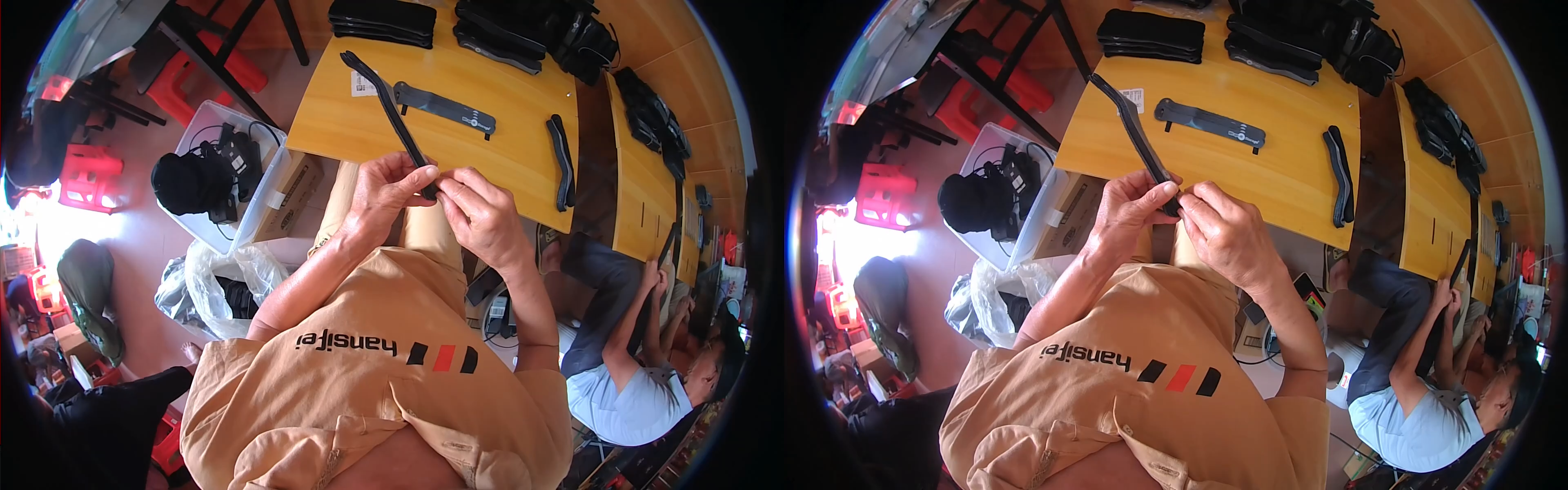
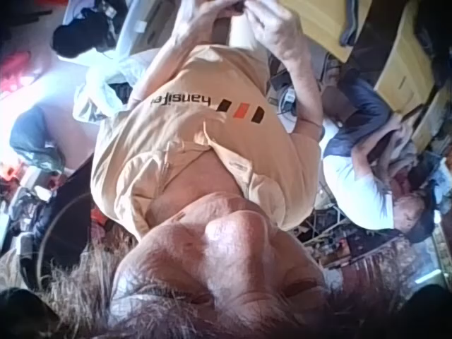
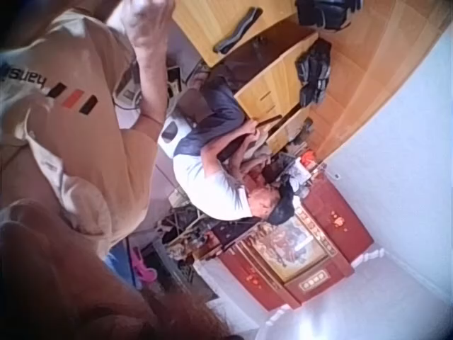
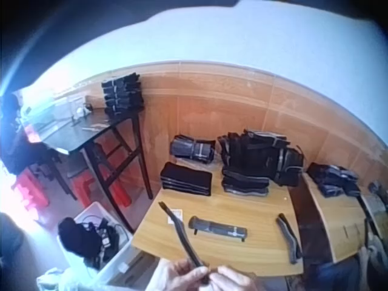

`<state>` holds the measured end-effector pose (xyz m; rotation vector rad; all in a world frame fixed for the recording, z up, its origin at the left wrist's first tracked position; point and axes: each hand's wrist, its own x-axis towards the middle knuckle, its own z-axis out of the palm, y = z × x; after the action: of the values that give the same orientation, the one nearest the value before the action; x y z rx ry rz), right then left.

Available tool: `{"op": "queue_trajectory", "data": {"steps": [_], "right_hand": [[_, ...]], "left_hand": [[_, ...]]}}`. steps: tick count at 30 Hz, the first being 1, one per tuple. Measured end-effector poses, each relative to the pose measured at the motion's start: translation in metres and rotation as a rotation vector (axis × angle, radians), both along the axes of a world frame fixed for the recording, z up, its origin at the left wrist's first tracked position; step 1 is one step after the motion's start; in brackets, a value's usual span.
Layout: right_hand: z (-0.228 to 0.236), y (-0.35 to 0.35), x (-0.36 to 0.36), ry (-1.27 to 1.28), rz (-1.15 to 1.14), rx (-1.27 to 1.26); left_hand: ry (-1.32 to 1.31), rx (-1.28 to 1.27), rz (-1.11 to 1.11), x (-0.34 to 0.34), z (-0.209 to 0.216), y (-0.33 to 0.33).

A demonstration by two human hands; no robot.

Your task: Inspecting and organizing black fabric straps on a work table.

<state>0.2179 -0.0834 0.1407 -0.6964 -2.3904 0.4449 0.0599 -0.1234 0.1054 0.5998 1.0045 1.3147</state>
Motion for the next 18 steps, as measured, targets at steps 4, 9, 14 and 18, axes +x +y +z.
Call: {"op": "queue_trajectory", "data": {"steps": [4,9,14,18], "right_hand": [[-0.006,-0.003,-0.001,-0.006,-0.002,0.073],[-0.015,-0.004,-0.006,-0.044,-0.079,0.086],[-0.021,-0.003,-0.008,-0.023,-0.108,0.086],[-0.018,-0.001,-0.009,-0.027,-0.094,0.081]], "left_hand": [[-0.006,-0.017,0.004,0.0,-0.002,0.002],[-0.034,-0.009,0.042,0.002,-0.004,0.005],[-0.057,-0.007,0.032,-0.001,-0.002,0.005],[-0.044,0.032,-0.014,-0.006,-0.01,0.005]]}}
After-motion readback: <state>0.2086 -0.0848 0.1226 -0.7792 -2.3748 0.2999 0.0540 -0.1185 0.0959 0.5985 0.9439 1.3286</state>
